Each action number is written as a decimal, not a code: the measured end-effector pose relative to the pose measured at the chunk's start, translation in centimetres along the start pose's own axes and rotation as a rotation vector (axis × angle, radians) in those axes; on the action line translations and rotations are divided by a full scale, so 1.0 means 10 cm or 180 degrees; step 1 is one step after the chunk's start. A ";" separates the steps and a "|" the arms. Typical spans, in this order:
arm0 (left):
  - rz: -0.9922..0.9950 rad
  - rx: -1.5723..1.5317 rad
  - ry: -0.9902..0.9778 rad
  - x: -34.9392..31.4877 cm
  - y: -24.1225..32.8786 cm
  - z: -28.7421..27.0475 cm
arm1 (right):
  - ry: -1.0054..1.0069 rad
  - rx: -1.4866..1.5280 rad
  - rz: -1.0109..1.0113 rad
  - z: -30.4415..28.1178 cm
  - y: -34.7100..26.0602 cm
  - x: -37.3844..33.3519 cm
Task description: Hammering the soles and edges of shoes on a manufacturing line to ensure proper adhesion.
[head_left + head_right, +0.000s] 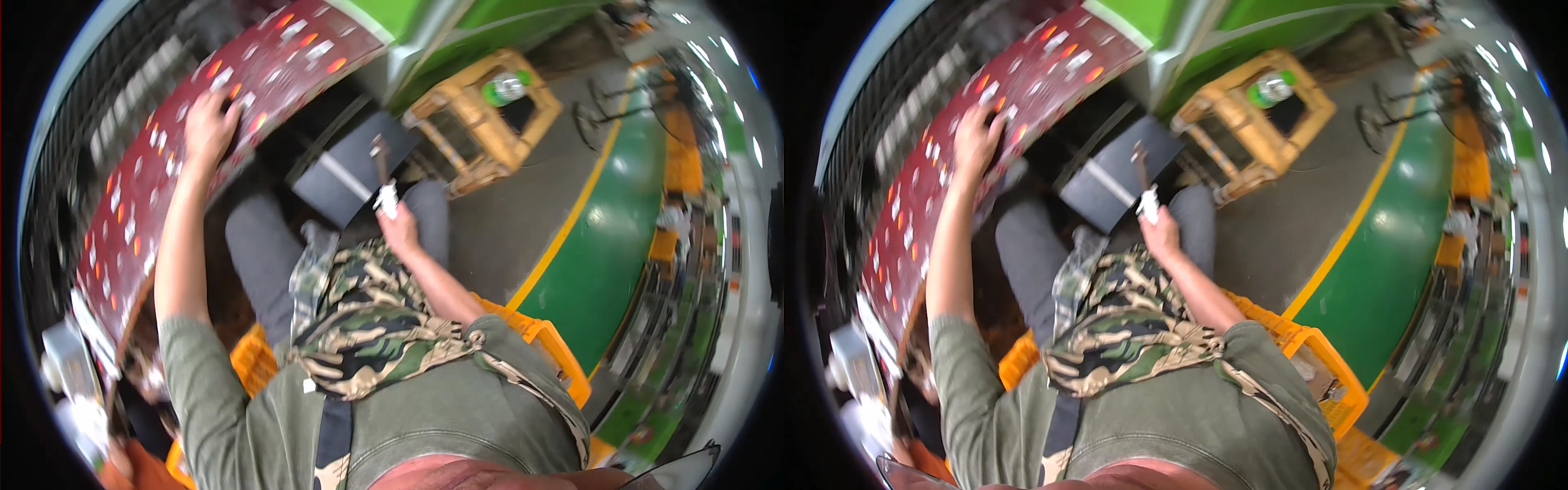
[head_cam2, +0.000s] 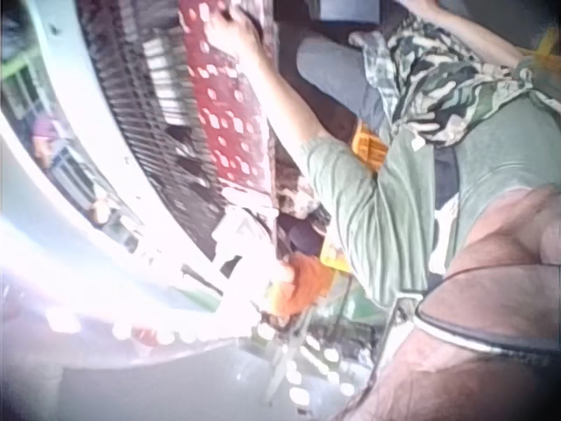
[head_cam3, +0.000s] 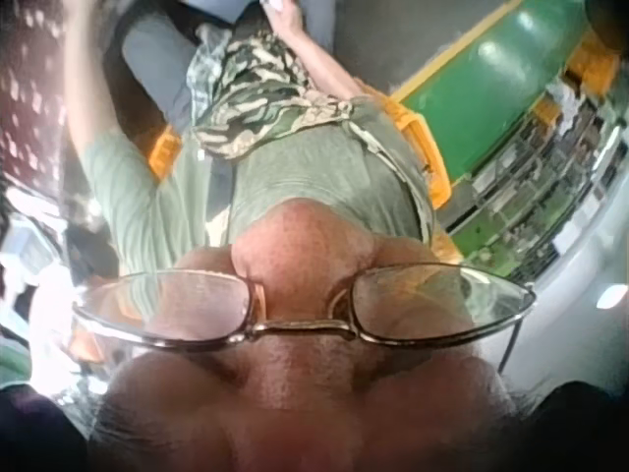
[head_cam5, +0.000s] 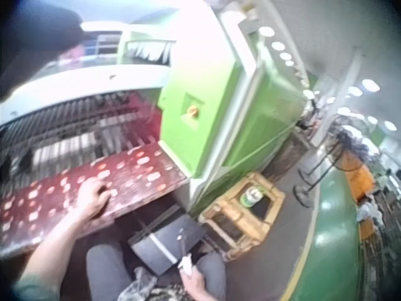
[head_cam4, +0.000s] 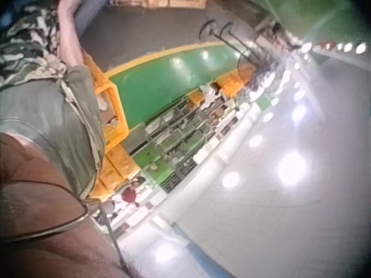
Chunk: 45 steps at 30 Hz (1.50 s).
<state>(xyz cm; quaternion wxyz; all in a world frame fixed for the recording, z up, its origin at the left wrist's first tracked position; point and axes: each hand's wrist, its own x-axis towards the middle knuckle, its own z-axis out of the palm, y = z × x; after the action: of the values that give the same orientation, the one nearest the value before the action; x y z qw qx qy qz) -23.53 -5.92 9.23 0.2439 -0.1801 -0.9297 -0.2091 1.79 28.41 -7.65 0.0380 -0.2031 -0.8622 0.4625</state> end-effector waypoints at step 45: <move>0.0235 -0.1935 -0.2245 -1.79 1.45 1.20 | -0.0385 0.0369 0.0093 0.03 -0.04 0.13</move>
<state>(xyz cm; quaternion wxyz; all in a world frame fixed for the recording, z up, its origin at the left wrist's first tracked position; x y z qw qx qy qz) -7.15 7.89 -5.43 -0.1437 -0.3364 -0.8454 -0.3893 0.38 28.44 -7.63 -0.0091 -0.1848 -0.8317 0.5235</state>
